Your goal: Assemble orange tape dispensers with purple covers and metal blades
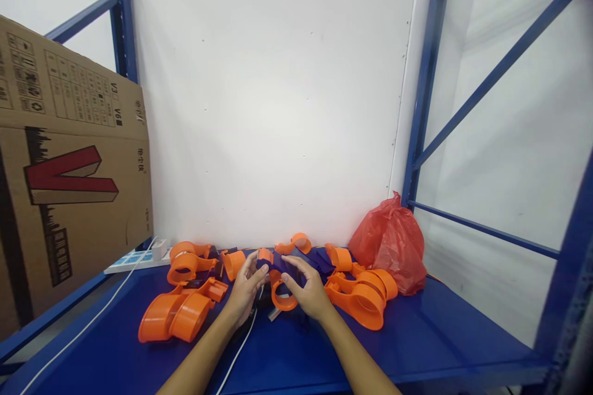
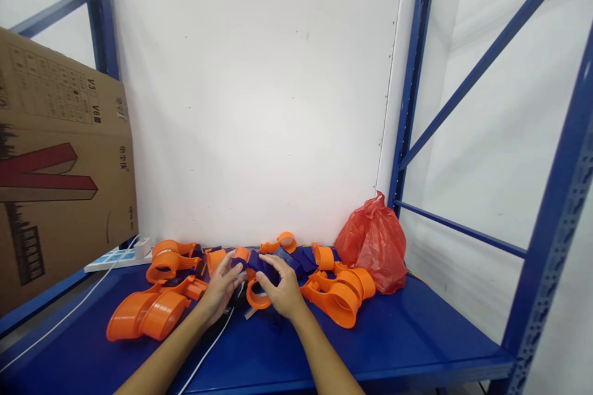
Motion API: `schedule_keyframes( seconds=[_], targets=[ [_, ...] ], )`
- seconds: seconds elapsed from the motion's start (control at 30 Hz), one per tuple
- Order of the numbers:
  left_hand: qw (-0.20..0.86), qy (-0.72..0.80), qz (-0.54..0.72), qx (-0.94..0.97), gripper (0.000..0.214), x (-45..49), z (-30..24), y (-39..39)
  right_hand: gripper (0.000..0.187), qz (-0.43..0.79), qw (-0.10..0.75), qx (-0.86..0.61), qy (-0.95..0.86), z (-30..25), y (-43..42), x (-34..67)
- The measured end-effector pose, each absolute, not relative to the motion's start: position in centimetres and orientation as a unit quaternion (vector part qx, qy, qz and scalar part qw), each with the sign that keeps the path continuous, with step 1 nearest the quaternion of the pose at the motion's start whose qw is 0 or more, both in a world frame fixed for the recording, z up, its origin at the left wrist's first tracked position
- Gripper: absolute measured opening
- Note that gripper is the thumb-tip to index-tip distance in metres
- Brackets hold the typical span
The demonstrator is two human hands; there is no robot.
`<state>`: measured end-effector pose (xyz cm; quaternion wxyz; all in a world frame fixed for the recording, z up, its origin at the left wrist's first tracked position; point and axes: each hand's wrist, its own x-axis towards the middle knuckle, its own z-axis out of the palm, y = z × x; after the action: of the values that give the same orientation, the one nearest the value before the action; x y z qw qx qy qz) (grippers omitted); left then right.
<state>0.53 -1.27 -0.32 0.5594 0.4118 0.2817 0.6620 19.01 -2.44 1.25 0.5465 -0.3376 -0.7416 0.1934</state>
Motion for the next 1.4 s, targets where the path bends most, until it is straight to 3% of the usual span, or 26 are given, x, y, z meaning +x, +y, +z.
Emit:
schedule_keyframes(
  seconds=[0.3, 0.5, 0.87, 1.27, 1.4],
  targets=[
    [0.575, 0.249, 0.660, 0.416, 0.066, 0.3, -0.2, -1.6, 0.051, 0.218, 0.534, -0.345, -0.741, 0.5, -2.1, 19.1],
    [0.579, 0.232, 0.648, 0.436, 0.076, 0.3, 0.5, -2.4, 0.057, 0.126, 0.508, -0.340, -0.781, 0.4, -2.5, 19.2],
    [0.454, 0.264, 0.677, 0.515, 0.042, 0.5, 1.3, -2.3, 0.060, -0.103, 0.468, -0.339, -0.810, 0.0, -2.2, 19.6],
    [0.441, 0.269, 0.677, 0.525, 0.037, 0.2, 0.5, -1.7, 0.063, -0.124, 0.471, -0.337, -0.806, 0.0, -2.4, 19.5],
    [0.476, 0.261, 0.675, 0.500, 0.050, 0.2, 0.3, -1.6, 0.066, -0.089, 0.482, -0.346, -0.800, 0.1, -2.6, 19.5]
  ],
)
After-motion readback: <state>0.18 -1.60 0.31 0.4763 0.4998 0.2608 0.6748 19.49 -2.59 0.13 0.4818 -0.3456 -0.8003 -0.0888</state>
